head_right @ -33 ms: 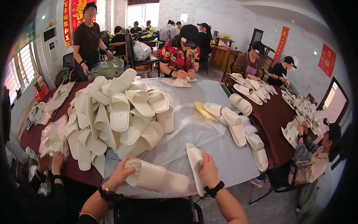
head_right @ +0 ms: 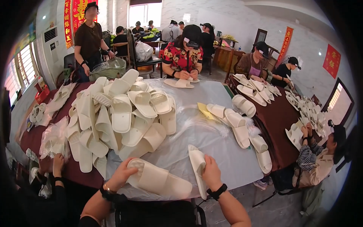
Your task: Inspecting and sorting white foam slippers at a manufacturing table.
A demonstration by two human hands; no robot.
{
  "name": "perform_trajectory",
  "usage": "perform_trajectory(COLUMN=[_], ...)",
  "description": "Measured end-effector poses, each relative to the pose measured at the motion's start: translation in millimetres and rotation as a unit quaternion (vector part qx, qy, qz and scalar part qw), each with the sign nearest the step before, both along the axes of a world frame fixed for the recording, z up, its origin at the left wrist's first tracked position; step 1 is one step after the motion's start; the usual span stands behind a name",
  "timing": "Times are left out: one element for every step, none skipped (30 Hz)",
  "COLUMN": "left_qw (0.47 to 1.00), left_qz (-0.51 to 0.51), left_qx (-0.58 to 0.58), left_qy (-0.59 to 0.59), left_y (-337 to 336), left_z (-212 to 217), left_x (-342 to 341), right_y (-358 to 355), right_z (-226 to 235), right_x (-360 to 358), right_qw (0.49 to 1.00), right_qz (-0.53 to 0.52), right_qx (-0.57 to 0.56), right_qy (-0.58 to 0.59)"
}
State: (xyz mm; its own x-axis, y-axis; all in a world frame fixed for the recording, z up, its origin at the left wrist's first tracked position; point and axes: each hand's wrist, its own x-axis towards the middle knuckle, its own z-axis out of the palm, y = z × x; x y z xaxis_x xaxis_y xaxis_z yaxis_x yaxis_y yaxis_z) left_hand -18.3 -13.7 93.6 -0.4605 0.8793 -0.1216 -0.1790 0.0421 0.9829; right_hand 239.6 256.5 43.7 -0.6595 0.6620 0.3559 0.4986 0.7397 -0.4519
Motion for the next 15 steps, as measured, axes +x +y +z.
perform_trajectory(left_qw=[0.999,0.999,0.999,0.992,0.992,0.971,0.932,0.932,0.896,0.852,0.854,0.837,0.819,0.821,0.827], left_qz=[-0.007,-0.004,-0.019,-0.034,-0.033,0.027,0.083,0.080,0.079,0.078,0.072,0.055,0.036,0.028,0.022], left_qx=[0.010,0.009,-0.014,-0.036,-0.035,-0.012,0.012,0.013,-0.005,-0.023,-0.024,-0.057,-0.090,-0.094,-0.087], left_qy=[-0.049,-0.049,0.034,0.118,0.120,0.239,0.354,0.354,0.438,0.517,0.515,0.541,0.566,0.562,0.555], left_y=[6,16,33,47,60,70,78,78,76,70,64,54,48,47,42], left_z=[-1,-8,-22,-34,-45,-57,-61,-64,-58,-54,-52,-51,-53,-61,-72], left_x=[-7,-15,-24,-29,-29,-26,-19,-12,1,14,30,48,59,61,61], right_y=[-4,-10,-20,-28,-35,-40,-43,-41,-35,-34,-33,-32,-32,-31,-34], right_z=[-3,-5,-1,-2,-3,-2,0,-4,-12,-16,-20,-19,-18,-18,-17], right_x=[-2,-4,-7,-11,-14,-18,-20,-19,-13,-10,-7,-5,-4,-6,-11], right_qw=[1.000,0.998,0.998,0.998,0.997,0.995,0.993,0.993,0.995,0.995,0.996,0.994,0.992,0.993,0.987], right_qz=[0.005,0.010,0.019,0.020,0.045,0.069,0.067,0.064,0.076,0.090,0.085,0.103,0.120,0.115,0.142], right_qx=[0.021,0.043,0.042,0.043,0.027,0.012,-0.023,-0.023,-0.015,-0.007,-0.011,-0.019,-0.028,-0.036,-0.064], right_qy=[-0.020,-0.040,-0.050,-0.050,-0.063,-0.076,-0.095,-0.094,-0.064,-0.035,-0.038,-0.026,-0.013,-0.018,-0.025])
